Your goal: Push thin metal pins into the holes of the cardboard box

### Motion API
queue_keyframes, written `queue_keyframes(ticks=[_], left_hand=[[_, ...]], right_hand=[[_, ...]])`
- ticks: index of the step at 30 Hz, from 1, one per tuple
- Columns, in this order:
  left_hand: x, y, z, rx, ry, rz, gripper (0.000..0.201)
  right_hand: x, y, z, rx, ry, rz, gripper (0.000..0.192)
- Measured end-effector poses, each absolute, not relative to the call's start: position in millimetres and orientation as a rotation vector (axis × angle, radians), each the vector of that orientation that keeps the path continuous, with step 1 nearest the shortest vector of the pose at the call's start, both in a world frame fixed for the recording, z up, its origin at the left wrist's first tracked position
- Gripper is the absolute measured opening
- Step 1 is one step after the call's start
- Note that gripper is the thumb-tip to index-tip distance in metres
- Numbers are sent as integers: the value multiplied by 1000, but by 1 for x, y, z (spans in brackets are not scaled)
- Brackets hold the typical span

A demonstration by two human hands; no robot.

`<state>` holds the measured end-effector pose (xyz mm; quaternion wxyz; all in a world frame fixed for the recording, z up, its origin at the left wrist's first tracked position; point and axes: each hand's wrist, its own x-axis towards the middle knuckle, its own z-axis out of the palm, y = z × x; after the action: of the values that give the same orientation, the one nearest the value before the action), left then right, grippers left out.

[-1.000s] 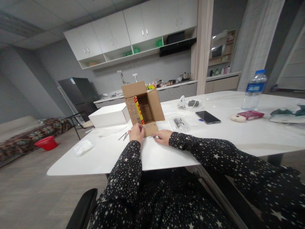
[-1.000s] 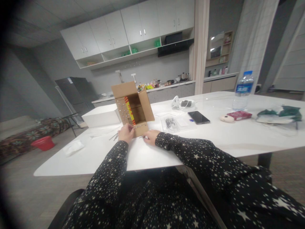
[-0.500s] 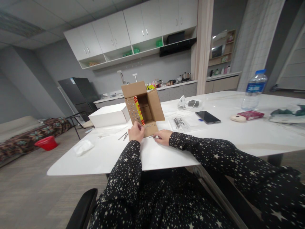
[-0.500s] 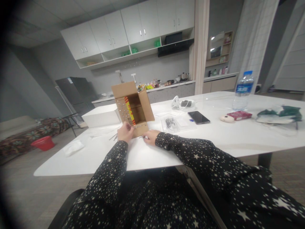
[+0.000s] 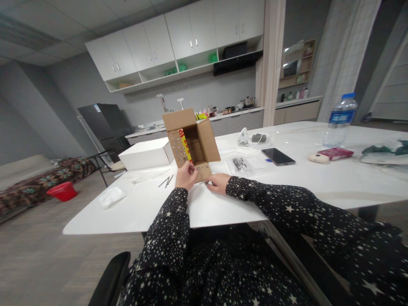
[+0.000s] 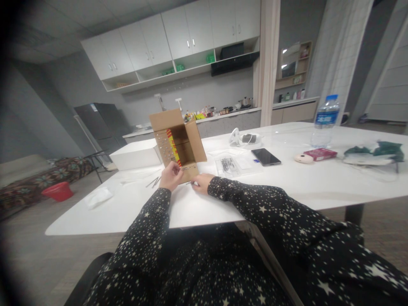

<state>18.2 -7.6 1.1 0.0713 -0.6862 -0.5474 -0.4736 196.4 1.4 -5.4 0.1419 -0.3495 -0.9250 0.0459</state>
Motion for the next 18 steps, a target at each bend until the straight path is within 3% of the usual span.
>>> queue_keyframes(ticks=[18], left_hand=[[18,-5,-7,-2365,-1648,-1196,7]], right_hand=[[197,0,-3,-1018,-2670,150,30]])
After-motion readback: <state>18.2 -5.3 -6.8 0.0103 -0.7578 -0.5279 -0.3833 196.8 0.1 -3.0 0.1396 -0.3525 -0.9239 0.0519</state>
